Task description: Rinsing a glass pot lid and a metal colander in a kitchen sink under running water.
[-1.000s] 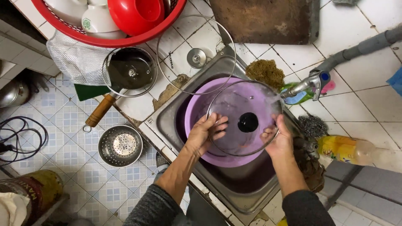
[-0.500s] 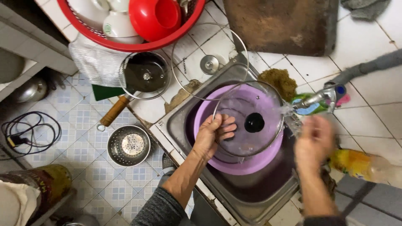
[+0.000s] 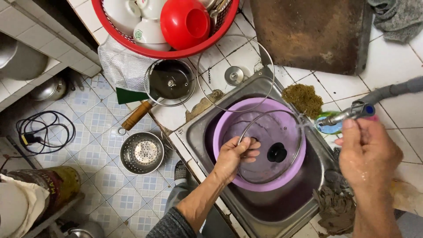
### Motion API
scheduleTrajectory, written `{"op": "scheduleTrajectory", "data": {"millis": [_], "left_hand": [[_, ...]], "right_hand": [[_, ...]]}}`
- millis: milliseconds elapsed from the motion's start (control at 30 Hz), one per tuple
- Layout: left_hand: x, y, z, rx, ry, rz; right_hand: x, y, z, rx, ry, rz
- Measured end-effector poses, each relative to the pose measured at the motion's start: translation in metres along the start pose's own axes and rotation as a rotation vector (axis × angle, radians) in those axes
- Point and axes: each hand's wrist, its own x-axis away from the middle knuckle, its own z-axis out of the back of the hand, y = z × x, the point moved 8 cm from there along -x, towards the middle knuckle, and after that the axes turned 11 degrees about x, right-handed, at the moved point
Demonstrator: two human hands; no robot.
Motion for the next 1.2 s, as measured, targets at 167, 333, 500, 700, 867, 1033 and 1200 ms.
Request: {"op": "scheduleTrajectory", "data": {"millis": [167,333,500,700,867,1033,1200], "left_hand": [[0.012,0.002,-0.006,-0.052,0.032,-0.011],[0.035,-0.002,-0.026,-0.097,-0.040,-0.122],[0.071,-0.027,-0.039,-0.400,-0.022,-0.373],[0.128,0.013,-0.082,-0.698,-0.253,-0.895],[0.132,0.014,-0.087,-0.860,-0.366,-1.062],[0.140,0.019,-0.080,-1.093,-0.439,-1.065],[0.170,0.068,-0.049,-1.077,-0.320,-1.208]], "right_hand": [[0.015,-0.006,-0.005,-0.034,-0.033,0.029],[0.046,-0.021,-0.041,0.056,-0.561,-0.410],[0.061,-0.045,-0.071,0.049,-0.691,-0.331],[0.061,-0.074,-0.047,0.162,-0.658,-0.393],[0.067,-0.057,-0.043,0.103,-0.520,-0.480],[0.073,-0.077,-0.016,-0.018,-0.447,-0.628],[0.063,-0.072,-0.032,-0.703,-0.161,-0.627]]}}
